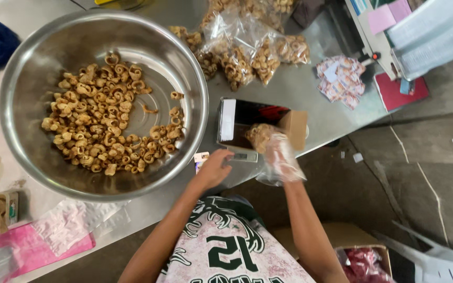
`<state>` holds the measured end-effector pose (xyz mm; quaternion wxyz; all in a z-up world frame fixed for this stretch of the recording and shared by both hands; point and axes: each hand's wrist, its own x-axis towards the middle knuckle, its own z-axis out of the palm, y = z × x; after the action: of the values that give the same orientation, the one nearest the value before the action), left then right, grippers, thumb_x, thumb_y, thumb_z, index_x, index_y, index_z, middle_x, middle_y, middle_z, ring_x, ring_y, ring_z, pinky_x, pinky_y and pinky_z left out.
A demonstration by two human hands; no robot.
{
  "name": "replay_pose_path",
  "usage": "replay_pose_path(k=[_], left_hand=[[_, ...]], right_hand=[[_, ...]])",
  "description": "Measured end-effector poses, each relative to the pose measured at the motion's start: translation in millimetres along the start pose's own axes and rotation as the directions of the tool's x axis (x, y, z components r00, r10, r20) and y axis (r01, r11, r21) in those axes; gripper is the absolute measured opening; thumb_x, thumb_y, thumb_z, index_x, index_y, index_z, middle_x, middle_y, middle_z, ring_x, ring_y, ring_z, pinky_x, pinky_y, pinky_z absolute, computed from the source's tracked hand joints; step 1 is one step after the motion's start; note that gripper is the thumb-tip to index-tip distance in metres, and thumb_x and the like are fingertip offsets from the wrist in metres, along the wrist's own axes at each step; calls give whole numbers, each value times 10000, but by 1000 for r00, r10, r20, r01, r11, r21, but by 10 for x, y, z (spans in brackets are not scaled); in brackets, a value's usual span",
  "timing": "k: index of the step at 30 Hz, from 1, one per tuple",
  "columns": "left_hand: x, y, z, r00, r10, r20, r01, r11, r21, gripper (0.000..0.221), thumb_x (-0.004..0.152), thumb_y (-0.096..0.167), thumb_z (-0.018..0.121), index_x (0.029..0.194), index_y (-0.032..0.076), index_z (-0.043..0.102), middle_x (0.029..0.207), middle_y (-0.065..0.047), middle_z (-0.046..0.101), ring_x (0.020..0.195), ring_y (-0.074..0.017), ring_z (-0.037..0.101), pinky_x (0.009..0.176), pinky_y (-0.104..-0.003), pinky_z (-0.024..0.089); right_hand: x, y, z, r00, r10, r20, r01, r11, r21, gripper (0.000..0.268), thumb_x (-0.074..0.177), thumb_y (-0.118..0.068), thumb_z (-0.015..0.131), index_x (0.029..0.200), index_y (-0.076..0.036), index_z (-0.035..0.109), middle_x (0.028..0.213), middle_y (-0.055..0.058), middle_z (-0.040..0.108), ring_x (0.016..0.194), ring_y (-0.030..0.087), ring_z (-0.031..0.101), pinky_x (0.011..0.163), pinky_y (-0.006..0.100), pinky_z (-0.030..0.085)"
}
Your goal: The person scoops fried ring-shaped snacks from a large metal bowl into small plastic bags using gloved hands. They then place the filled bags onto a digital scale to weigh them before moving them aside. The process is repeated continuously throughout the clip.
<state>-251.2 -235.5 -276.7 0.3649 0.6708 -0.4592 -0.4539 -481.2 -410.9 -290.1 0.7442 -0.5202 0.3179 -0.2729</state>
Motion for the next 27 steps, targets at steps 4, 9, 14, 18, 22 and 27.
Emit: replay_pose_path(k=[4,9,14,18,22,27], left_hand=[[259,474,194,973,221,-62,-203,954,219,845,695,43,789,1455,6,422,1400,-198,454,1251,-413,503,1043,-452,443],[556,888,372,1000,-1,-28,9,955,297,905,679,45,808,1474,50,375,1491,-133,367,1331,-372,435,1037,-496,443],[801,847,542,970,207,-124,-154,927,342,611,748,148,804,1301,131,546,1411,-126,459,1249,-367,468,980,-524,459],[1136,910,628,861,432,-267,-361,891,277,254,884,111,668,1135,144,653,1267,-118,606,1148,-350,574,921,-495,486],[1453,1497,479,902,313,-298,-288,949,126,66,977,138,599,1004,86,568,1011,-138,625,957,-384,618,787,-481,497],[2022,2107,202,764,375,-526,-361,923,134,155,1032,197,567,972,64,518,921,-190,609,874,-429,608,723,-519,468]], right_hand=[[346,-8,220,993,-116,-12,64,626,-777,150,964,-145,604,1047,-56,691,961,96,702,876,282,658,759,425,530],[358,-218,228,986,-166,14,93,481,-872,213,953,-112,625,1131,-20,698,1004,146,706,868,295,652,744,404,528],[-28,-967,187,974,65,-217,-122,957,-262,270,985,-102,664,1225,10,718,993,124,705,758,202,626,628,296,509],[-402,-1830,207,883,5,-468,-130,964,-234,362,928,-76,694,1277,21,690,1020,106,721,738,125,654,563,226,540],[-851,-2215,84,710,-378,-594,-63,806,-588,397,967,-36,711,1347,55,637,1079,136,719,746,97,641,606,176,495],[-1273,-1806,-609,528,-241,-814,-48,949,-312,396,933,-14,719,1315,49,637,1016,125,733,592,113,624,474,180,435]])
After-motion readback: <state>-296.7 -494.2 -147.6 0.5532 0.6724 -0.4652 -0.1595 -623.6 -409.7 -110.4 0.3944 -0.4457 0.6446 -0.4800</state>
